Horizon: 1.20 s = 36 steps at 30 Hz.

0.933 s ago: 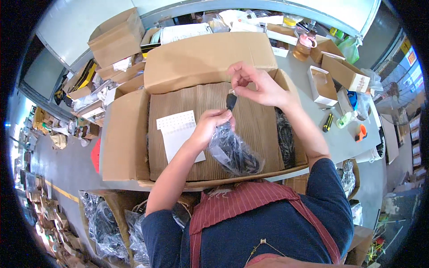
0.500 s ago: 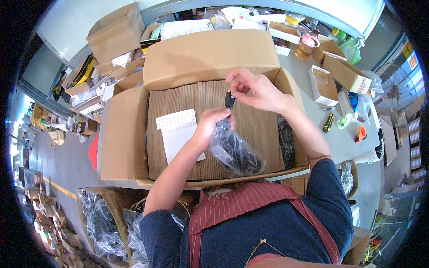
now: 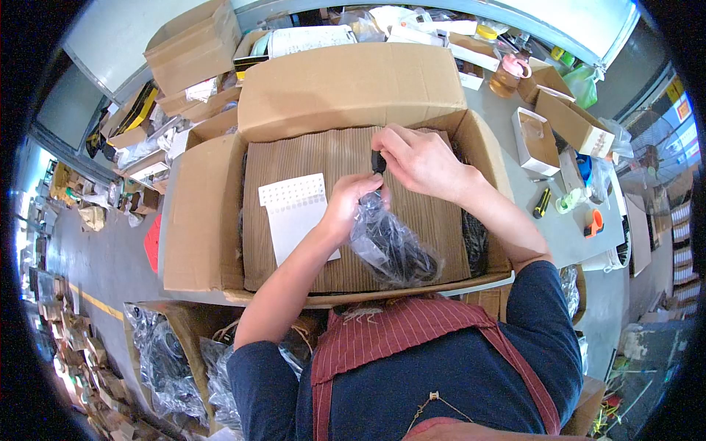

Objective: The person picks up several packaged electronic cables from a large cardboard box, removes cardboard dividers, and places the items one at a time into adjacent bins in a warehouse setting.

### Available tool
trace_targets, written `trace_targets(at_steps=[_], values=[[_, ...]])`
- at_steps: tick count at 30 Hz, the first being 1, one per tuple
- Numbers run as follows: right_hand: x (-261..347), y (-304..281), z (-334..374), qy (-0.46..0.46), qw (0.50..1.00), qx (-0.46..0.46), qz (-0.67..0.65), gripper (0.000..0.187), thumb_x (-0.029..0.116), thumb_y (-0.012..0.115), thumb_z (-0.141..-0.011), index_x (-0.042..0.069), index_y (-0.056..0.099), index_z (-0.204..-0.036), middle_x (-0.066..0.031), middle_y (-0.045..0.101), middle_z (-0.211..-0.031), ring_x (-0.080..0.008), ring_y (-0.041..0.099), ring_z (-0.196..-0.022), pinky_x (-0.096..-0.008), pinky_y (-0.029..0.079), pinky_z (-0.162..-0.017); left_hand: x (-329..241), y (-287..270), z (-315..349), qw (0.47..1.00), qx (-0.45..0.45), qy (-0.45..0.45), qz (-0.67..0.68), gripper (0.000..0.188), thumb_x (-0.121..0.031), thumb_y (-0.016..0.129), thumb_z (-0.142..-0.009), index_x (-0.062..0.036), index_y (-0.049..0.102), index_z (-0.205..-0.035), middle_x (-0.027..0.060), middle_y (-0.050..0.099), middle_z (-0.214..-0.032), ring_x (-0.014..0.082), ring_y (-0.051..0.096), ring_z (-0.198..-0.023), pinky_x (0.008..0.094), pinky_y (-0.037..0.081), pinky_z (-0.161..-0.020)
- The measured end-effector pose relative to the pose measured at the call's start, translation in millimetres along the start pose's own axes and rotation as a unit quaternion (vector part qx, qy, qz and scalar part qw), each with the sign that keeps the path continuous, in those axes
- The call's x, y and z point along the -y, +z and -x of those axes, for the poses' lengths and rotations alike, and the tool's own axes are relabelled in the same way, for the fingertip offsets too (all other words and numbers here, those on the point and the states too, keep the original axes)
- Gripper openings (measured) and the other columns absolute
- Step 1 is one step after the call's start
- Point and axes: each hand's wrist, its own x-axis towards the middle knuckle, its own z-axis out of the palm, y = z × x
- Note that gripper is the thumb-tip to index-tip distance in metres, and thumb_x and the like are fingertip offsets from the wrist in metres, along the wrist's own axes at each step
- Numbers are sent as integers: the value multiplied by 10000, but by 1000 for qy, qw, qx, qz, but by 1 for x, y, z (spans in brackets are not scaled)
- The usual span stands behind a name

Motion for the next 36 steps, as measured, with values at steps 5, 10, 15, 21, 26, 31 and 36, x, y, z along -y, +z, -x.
trace_targets(at_steps=[5,10,15,21,26,31,36], values=[[-13,-9,-1,156,984,87,-8,181,93,664,-851,41,560,-989,-86,627,-797,-230,630,-651,-319,511,-588,-1,1,2,1000,10,-9,11,329,-305,604,-892,3,593,-777,96,587,-729,196,562,-687,305,440,-655],[-52,-4,6,269,840,92,-461,255,249,653,-942,42,609,-1084,18,638,-898,-74,599,-787,-239,505,-683,-1,3,-2,999,49,6,-2,319,-298,604,-891,0,594,-780,94,592,-734,198,565,-692,302,441,-658],[-52,-3,7,227,814,174,-505,262,217,636,-950,38,615,-1141,-5,644,-916,-72,601,-809,-241,507,-729,-4,5,-5,999,40,6,2,303,-285,599,-894,-5,591,-778,93,595,-738,198,571,-701,302,443,-662],[-43,2,1,273,845,117,-444,248,241,559,-979,31,672,-1047,-12,668,-892,-101,625,-732,-252,511,-693,-1,2,-5,999,32,6,-15,291,-310,657,-899,-33,639,-812,59,638,-747,159,603,-684,294,478,-656],[-37,9,3,315,850,40,-420,258,240,556,-976,30,674,-1069,-20,673,-936,-112,609,-798,-247,494,-717,2,13,5,996,9,68,-60,301,-309,642,-926,-34,668,-805,37,652,-748,137,595,-676,303,472,-650],[-63,14,16,343,836,49,-426,261,271,548,-992,34,644,-941,9,575,-711,-90,552,-658,-231,422,-615,-27,30,64,979,-34,191,-67,314,-285,612,-941,-25,674,-776,40,663,-754,126,597,-705,289,469,-681],[-83,21,18,333,808,66,-481,224,232,525,-1013,33,627,-1005,-6,584,-725,-101,559,-650,-239,445,-622,-47,-21,161,904,-191,378,57,225,-208,625,-874,8,662,-925,107,674,-860,212,638,-802,338,511,-787]])
